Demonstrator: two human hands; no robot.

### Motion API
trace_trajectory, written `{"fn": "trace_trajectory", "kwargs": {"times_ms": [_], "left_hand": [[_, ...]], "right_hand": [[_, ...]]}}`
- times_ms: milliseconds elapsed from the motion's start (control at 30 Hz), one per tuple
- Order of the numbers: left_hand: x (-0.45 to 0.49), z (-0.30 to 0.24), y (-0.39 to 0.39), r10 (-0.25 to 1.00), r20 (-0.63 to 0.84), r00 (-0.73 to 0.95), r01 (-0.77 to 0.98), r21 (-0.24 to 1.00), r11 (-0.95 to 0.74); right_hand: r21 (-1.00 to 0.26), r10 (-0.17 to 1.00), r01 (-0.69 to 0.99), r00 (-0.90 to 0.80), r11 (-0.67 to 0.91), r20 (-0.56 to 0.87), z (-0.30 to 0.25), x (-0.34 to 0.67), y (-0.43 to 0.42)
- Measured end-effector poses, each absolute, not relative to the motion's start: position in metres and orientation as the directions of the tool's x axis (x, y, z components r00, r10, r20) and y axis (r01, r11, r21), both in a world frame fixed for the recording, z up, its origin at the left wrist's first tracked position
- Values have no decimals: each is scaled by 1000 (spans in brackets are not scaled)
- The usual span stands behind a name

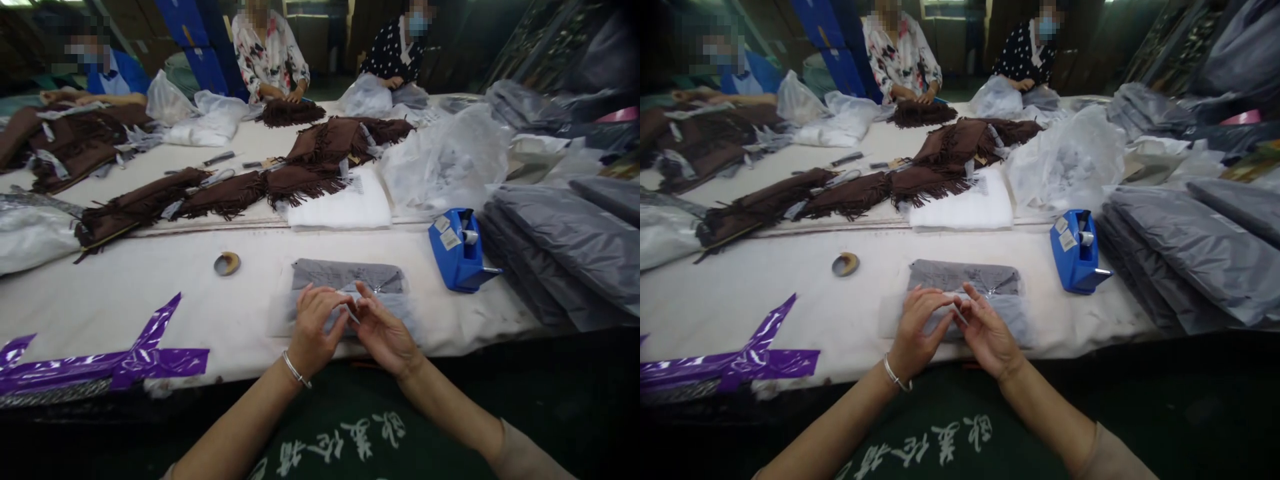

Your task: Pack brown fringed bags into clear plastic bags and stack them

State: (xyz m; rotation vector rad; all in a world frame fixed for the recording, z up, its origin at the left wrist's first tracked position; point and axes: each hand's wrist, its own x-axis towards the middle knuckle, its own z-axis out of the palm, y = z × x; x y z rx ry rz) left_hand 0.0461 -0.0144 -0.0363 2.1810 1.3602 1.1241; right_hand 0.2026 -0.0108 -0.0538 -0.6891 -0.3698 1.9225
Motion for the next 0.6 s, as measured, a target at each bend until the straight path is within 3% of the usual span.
{"fn": "trace_trajectory", "kwargs": {"times_ms": [600], "left_hand": [[47,-29,-8,787,566,245,641,515,-569]], "right_hand": [[-418,893,-800,-310,-430,-326,-51,204,-21]]}}
